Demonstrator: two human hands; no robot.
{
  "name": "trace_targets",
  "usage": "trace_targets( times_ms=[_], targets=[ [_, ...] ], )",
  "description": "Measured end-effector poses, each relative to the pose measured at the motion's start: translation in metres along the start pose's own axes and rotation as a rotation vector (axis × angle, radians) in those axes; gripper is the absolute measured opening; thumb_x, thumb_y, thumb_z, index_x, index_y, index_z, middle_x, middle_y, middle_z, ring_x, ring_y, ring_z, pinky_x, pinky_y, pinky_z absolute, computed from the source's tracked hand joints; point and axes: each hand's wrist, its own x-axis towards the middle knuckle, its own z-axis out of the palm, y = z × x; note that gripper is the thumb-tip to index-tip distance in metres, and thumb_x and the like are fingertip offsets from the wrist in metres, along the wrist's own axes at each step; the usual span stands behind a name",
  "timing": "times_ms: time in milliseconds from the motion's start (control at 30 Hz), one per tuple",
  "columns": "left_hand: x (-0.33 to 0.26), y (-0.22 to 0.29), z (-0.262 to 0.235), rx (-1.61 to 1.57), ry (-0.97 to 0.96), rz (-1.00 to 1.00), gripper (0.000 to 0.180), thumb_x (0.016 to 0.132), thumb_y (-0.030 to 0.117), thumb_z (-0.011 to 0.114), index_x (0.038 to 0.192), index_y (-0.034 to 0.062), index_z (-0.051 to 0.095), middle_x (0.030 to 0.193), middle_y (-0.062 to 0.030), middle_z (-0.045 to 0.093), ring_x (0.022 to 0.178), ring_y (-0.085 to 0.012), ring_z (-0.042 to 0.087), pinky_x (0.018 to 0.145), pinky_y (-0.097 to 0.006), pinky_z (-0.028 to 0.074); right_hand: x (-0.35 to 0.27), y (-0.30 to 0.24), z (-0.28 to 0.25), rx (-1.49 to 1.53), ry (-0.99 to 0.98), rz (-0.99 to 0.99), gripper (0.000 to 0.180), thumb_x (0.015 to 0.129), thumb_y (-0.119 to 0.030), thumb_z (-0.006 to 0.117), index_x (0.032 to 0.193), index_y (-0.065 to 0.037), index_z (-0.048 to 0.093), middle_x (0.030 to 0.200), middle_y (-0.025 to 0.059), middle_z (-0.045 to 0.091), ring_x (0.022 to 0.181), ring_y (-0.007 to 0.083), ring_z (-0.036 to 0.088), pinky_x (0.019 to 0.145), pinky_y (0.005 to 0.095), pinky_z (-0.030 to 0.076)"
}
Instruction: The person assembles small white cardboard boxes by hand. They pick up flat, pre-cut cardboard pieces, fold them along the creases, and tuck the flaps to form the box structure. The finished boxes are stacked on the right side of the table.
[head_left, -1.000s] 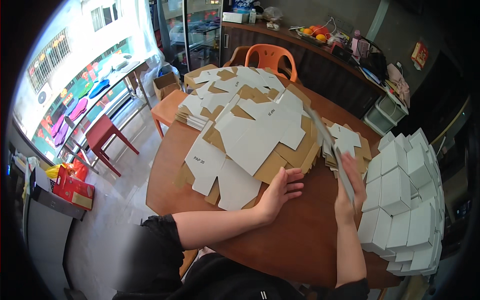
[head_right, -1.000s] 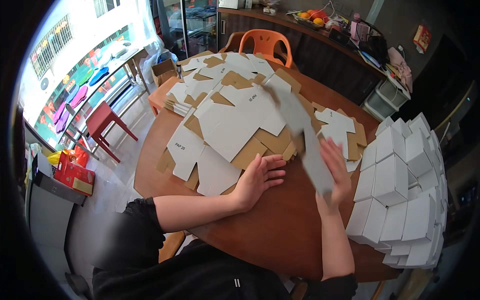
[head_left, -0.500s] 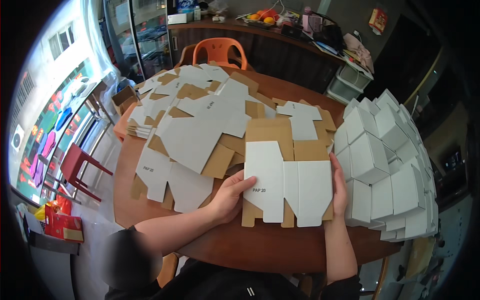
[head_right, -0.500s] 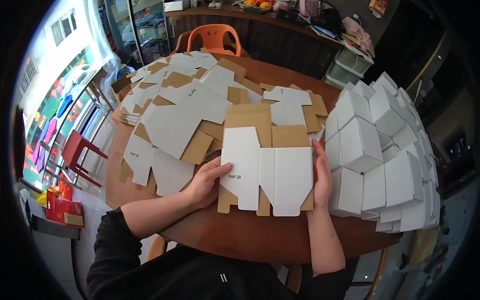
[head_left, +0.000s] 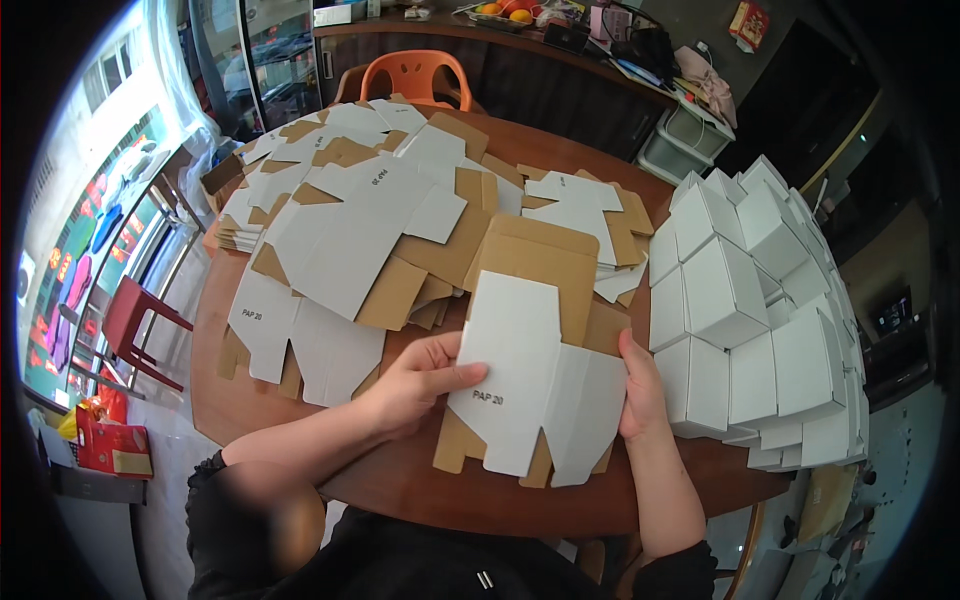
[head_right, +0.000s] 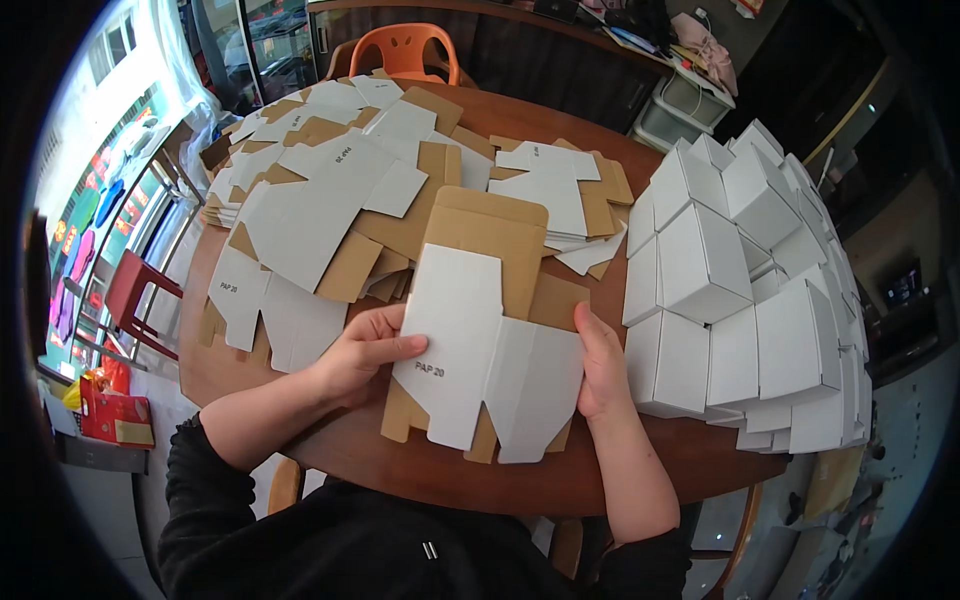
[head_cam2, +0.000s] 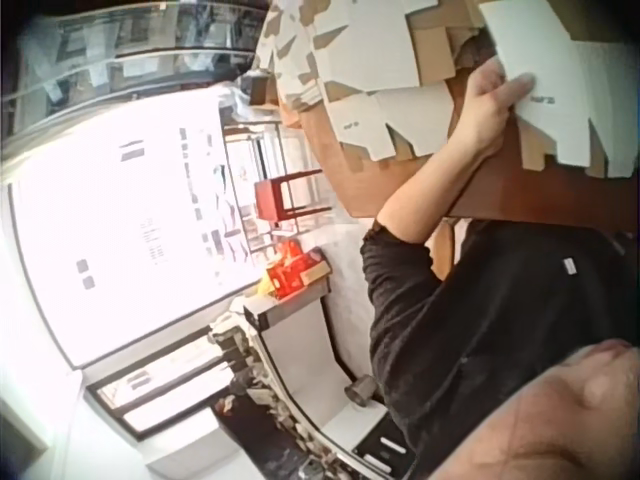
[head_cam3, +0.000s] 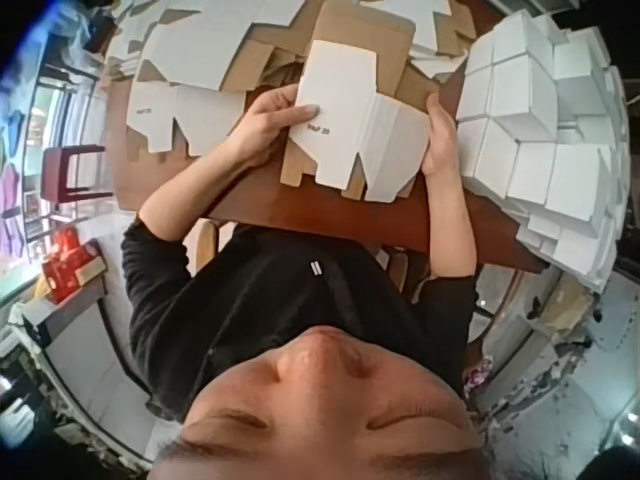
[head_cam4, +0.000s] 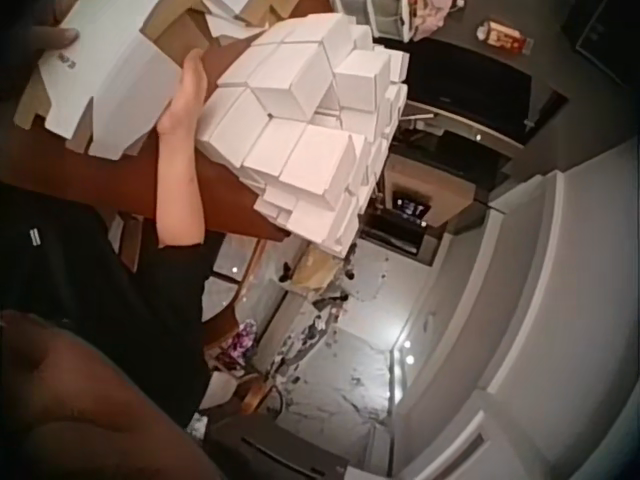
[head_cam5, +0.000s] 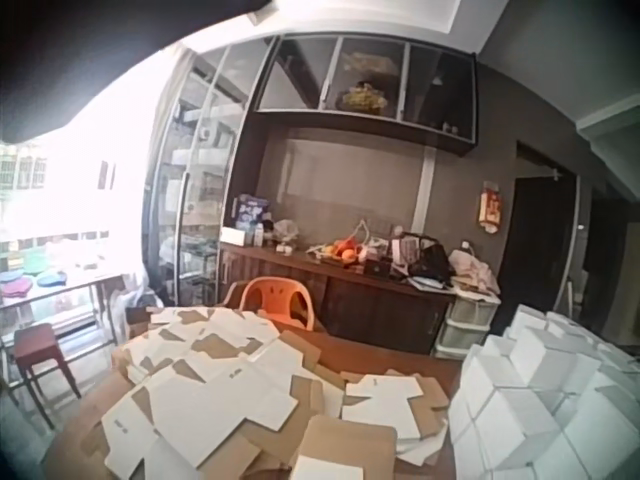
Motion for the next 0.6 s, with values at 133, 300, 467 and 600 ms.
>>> trace_targets(
  times_ms=[133, 300, 467, 600],
  targets=[
    [0.000, 0.029, -0.014, 0.033, 0.016, -0.223, 0.034, 0.090, 0.005, 0.063, 0.122, -0.0070, 0.062, 0.109, -0.0126, 0.072, 0.093, -0.0157, 0.071, 0.085, -0.029, 0.057, 0.004, -0.012, -0.011, -0.005, -0.095, 0.004, 0.055, 0.104, -0.049, 0.047, 0.124, 0.001, 0.061, 0.117, 0.0081, 0.068, 0.102, 0.0169, 0.066, 0.088, 0.0321, 0.053],
    [0.000, 0.030, -0.007, 0.259, -0.039, -0.344, 0.035, 0.084, 0.001, 0.062, 0.116, -0.0103, 0.067, 0.102, -0.0132, 0.074, 0.085, -0.0156, 0.072, 0.081, -0.027, 0.058, -0.002, -0.012, -0.021, -0.181, -0.188, 0.137, 0.056, 0.102, -0.052, 0.051, 0.115, -0.001, 0.068, 0.108, 0.0049, 0.070, 0.099, 0.0126, 0.065, 0.088, 0.0305, 0.049],
    [0.005, 0.031, -0.015, 0.266, -0.055, -0.379, 0.036, 0.084, 0.002, 0.063, 0.118, -0.0088, 0.066, 0.103, -0.0130, 0.074, 0.087, -0.0151, 0.072, 0.082, -0.027, 0.058, -0.003, 0.000, -0.007, -0.213, -0.147, 0.203, 0.040, 0.102, -0.036, 0.058, 0.116, 0.000, 0.068, 0.109, 0.0061, 0.071, 0.101, 0.0143, 0.065, 0.090, 0.0308, 0.049],
    [0.004, 0.035, -0.018, 0.205, -0.118, -0.328, 0.038, 0.084, 0.003, 0.063, 0.119, -0.0087, 0.066, 0.105, -0.0131, 0.073, 0.089, -0.0153, 0.072, 0.082, -0.027, 0.058, -0.005, 0.005, -0.006, 0.044, -0.180, 0.216, 0.039, 0.104, -0.032, 0.054, 0.121, 0.001, 0.065, 0.115, 0.0089, 0.069, 0.105, 0.0170, 0.065, 0.093, 0.0334, 0.050]
  ],
)
